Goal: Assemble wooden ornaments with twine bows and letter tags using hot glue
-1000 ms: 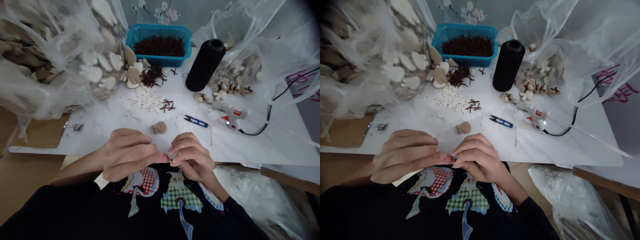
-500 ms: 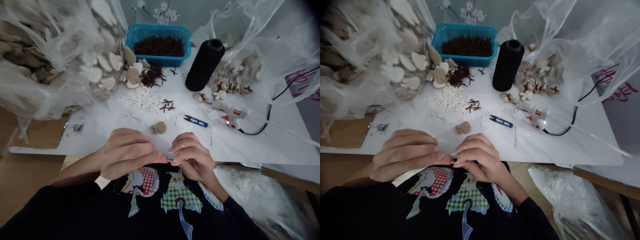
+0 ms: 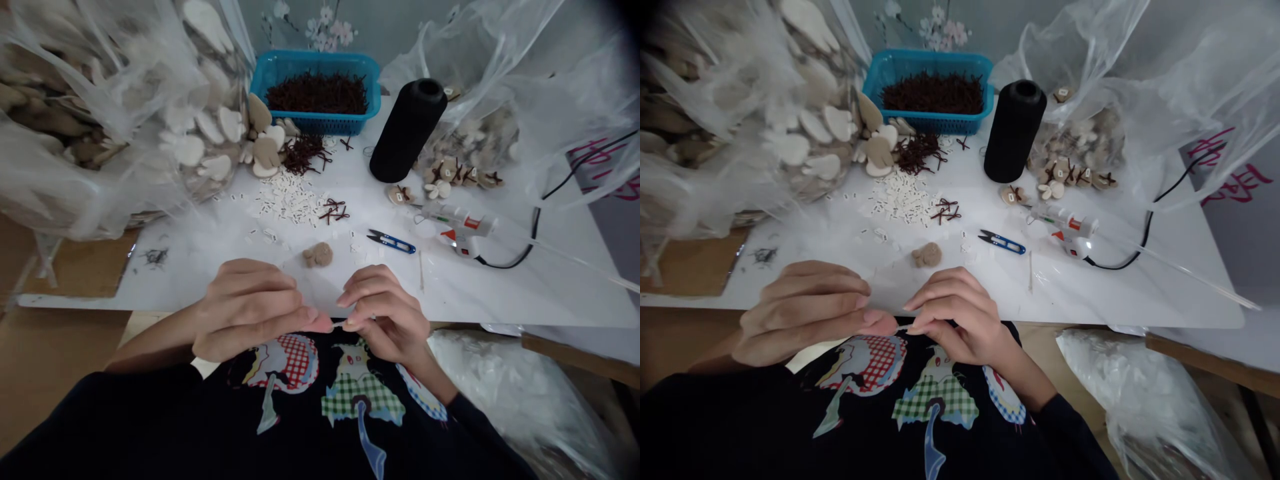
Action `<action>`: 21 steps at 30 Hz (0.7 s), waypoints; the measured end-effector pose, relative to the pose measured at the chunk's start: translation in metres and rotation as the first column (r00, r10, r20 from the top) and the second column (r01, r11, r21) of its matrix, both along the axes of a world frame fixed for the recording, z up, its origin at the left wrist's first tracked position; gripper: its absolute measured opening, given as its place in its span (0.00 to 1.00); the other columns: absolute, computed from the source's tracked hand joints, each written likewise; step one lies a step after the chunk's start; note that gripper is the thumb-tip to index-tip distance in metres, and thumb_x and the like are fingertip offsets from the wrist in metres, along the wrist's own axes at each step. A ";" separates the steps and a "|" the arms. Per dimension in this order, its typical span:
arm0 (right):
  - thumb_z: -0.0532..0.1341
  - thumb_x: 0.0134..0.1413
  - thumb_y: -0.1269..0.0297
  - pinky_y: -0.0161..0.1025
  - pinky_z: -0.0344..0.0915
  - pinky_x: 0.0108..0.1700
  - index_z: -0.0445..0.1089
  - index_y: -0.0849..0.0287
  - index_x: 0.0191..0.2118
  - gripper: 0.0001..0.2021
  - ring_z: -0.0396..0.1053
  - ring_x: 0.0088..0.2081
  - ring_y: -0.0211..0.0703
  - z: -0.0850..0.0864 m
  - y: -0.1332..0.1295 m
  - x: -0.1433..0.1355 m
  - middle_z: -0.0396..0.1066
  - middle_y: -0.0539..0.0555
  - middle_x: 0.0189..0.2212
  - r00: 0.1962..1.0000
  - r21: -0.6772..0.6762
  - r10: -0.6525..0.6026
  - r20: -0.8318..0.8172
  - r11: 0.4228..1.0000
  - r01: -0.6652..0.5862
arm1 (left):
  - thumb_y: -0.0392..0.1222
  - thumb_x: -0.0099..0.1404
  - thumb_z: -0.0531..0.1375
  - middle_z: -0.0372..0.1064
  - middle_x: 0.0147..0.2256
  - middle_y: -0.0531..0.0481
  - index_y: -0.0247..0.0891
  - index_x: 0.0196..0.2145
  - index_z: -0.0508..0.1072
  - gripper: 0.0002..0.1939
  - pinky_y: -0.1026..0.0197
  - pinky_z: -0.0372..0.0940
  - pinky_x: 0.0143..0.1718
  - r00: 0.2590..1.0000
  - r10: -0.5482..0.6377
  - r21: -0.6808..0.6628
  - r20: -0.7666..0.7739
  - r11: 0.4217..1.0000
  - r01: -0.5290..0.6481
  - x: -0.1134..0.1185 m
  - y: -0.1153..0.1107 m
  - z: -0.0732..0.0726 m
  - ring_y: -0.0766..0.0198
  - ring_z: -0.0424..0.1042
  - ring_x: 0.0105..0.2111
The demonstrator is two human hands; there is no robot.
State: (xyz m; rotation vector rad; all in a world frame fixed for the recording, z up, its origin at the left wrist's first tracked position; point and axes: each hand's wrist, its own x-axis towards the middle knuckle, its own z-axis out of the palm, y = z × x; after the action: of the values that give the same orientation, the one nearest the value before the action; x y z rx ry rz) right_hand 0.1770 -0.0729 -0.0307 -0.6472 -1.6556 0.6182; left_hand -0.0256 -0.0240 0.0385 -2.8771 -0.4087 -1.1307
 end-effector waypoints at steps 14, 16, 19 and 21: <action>0.59 0.57 0.73 0.46 0.70 0.38 0.68 0.53 0.39 0.07 0.71 0.37 0.43 0.000 -0.002 -0.005 0.74 0.51 0.35 0.997 -0.004 -0.037 -0.068 0.999 0.037 | 0.36 0.53 0.69 0.71 0.24 0.64 0.51 0.33 0.75 0.12 0.64 0.74 0.21 0.991 0.077 -0.211 0.113 0.976 -0.051 -0.014 -0.010 -0.011 0.68 0.75 0.25; 0.58 0.57 0.73 0.46 0.69 0.40 0.68 0.53 0.40 0.08 0.71 0.37 0.43 0.000 -0.002 -0.008 0.74 0.51 0.34 0.994 -0.061 -0.061 -0.088 0.997 0.056 | 0.37 0.55 0.69 0.71 0.24 0.63 0.52 0.34 0.75 0.11 0.63 0.74 0.20 0.982 0.102 -0.228 0.157 0.972 -0.064 -0.016 -0.009 -0.017 0.67 0.75 0.24; 0.58 0.57 0.74 0.44 0.69 0.41 0.68 0.53 0.38 0.07 0.71 0.37 0.41 -0.003 -0.001 -0.015 0.74 0.50 0.34 0.985 -0.244 -0.113 -0.127 0.967 0.079 | 0.39 0.56 0.68 0.71 0.23 0.61 0.45 0.30 0.75 0.05 0.67 0.70 0.17 0.978 0.002 -0.050 0.207 0.999 0.008 -0.019 -0.005 -0.023 0.69 0.73 0.22; 0.60 0.57 0.71 0.41 0.68 0.40 0.68 0.54 0.36 0.04 0.71 0.36 0.40 -0.009 0.003 -0.023 0.73 0.49 0.32 0.976 -0.399 -0.169 -0.139 0.911 0.100 | 0.39 0.57 0.67 0.71 0.24 0.60 0.40 0.27 0.74 0.05 0.69 0.69 0.17 0.977 -0.053 0.058 0.205 0.997 0.042 -0.021 -0.004 -0.025 0.71 0.72 0.22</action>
State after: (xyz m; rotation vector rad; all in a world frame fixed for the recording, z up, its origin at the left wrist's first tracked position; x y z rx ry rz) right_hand 0.1538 -0.0703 -0.0396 -0.9609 -1.3224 0.8887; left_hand -0.0467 -0.0280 0.0140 -2.7475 -0.3112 -1.4317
